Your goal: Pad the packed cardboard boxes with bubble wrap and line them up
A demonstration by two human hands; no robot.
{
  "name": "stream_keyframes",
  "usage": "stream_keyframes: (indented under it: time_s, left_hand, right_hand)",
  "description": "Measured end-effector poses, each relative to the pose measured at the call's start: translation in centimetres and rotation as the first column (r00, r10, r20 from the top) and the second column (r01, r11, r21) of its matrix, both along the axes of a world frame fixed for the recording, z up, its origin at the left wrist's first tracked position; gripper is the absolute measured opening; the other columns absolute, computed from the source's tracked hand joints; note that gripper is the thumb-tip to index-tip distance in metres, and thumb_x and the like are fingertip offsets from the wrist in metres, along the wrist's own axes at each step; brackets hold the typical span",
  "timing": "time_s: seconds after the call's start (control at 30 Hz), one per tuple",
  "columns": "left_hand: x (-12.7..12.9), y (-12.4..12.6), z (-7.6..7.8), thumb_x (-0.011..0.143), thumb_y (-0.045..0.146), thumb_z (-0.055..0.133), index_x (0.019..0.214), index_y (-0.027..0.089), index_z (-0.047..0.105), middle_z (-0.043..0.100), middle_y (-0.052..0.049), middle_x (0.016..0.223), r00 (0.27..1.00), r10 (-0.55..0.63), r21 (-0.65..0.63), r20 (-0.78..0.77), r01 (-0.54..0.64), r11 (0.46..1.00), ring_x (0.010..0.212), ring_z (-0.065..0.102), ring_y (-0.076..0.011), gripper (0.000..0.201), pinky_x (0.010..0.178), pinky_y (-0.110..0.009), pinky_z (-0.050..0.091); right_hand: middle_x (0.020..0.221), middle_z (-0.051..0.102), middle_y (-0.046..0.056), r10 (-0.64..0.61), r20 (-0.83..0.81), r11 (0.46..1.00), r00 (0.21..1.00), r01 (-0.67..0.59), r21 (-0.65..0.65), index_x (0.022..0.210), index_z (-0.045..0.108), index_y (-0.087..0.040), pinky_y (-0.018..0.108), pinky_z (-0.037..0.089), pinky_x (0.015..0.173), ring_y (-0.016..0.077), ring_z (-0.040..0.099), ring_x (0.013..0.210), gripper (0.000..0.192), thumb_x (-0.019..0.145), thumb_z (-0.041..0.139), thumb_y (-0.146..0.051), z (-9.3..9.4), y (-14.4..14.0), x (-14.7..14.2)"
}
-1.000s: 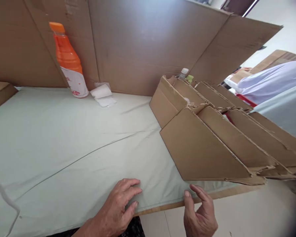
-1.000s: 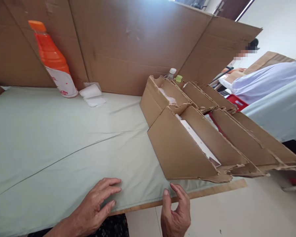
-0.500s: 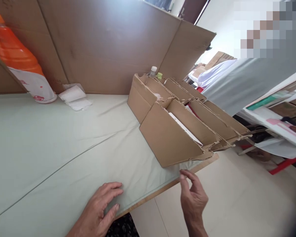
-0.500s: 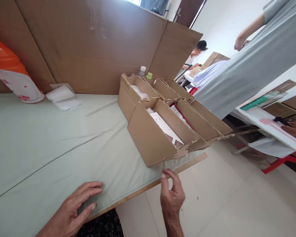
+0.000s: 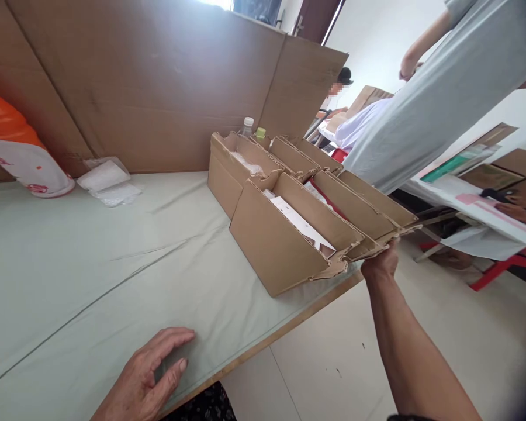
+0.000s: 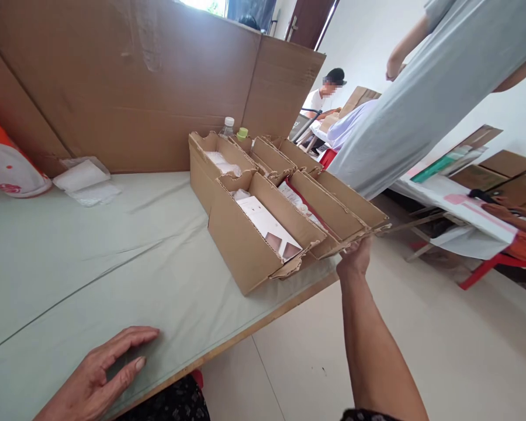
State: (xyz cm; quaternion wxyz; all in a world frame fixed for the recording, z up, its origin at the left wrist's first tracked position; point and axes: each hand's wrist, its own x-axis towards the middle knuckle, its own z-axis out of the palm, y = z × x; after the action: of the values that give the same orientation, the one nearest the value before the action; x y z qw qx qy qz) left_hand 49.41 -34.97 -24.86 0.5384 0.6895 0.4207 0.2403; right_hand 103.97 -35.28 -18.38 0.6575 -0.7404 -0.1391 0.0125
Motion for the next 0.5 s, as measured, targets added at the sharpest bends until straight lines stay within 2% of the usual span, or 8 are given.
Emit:
stream_keyframes:
  time_s: [0.13,0.27,0.3,0.4,0.5]
  left_hand:
    - [-0.3,0.7,0.5,0.098,0.052,0.052,0.123,0.03,0.073,0.071,-0.008,0.131,0.993,-0.094,-0.036,-0.076,0.091,0.995,0.12,0.068,-0.0255,0.04,0.085,-0.026,0.062]
    - [-0.3,1.1,0.9,0.098,0.056,0.049,0.12,0.03,0.074,0.072,-0.007,0.127,0.993,-0.016,-0.048,-0.119,0.01,0.999,0.116,0.069,-0.0239,0.043,0.095,-0.03,0.059]
    - [-0.3,1.2,1.0,0.098,0.056,0.048,0.12,0.03,0.074,0.073,-0.007,0.125,0.992,-0.009,-0.042,-0.128,0.004,0.999,0.114,0.07,-0.0235,0.043,0.094,-0.029,0.059]
    - [0.0,2.1,1.4,0.098,0.052,0.049,0.121,0.029,0.073,0.075,-0.006,0.118,0.981,-0.097,-0.011,-0.168,0.097,0.995,0.106,0.073,-0.022,0.04,0.087,-0.027,0.061]
    - [0.6,2.9,2.0,0.098,0.047,0.05,0.121,0.028,0.072,0.076,-0.007,0.117,0.969,-0.15,0.03,-0.196,0.159,0.987,0.104,0.073,-0.021,0.038,0.085,-0.025,0.061]
  right_hand:
    - [0.094,0.072,0.009,0.15,0.026,0.988,0.988,-0.149,-0.03,0.091,0.065,-0.034,0.044,0.057,0.068,0.0323,0.069,0.097,0.052,0.076,0.036,-0.073,0.6,1.1,0.1]
    - [0.098,0.075,0.01,0.193,0.099,0.976,0.976,-0.18,-0.122,0.108,0.071,-0.035,0.047,0.058,0.071,0.0347,0.071,0.097,0.067,0.081,0.025,-0.075,-0.1,0.4,-1.2]
    - [0.098,0.075,0.011,0.193,0.134,0.971,0.972,-0.17,-0.169,0.112,0.071,-0.035,0.047,0.058,0.071,0.0346,0.071,0.096,0.072,0.084,0.018,-0.074,-0.3,0.2,-1.4]
    - [0.094,0.077,0.013,0.181,0.263,0.935,0.948,-0.084,-0.344,0.124,0.07,-0.03,0.046,0.059,0.071,0.0337,0.074,0.094,0.088,0.09,-0.003,-0.065,-0.7,0.0,-1.9]
    - [0.091,0.077,0.018,0.167,0.399,0.859,0.902,0.065,-0.508,0.132,0.066,-0.024,0.045,0.059,0.066,0.0337,0.076,0.092,0.094,0.092,-0.015,-0.048,-0.3,-0.1,-1.9]
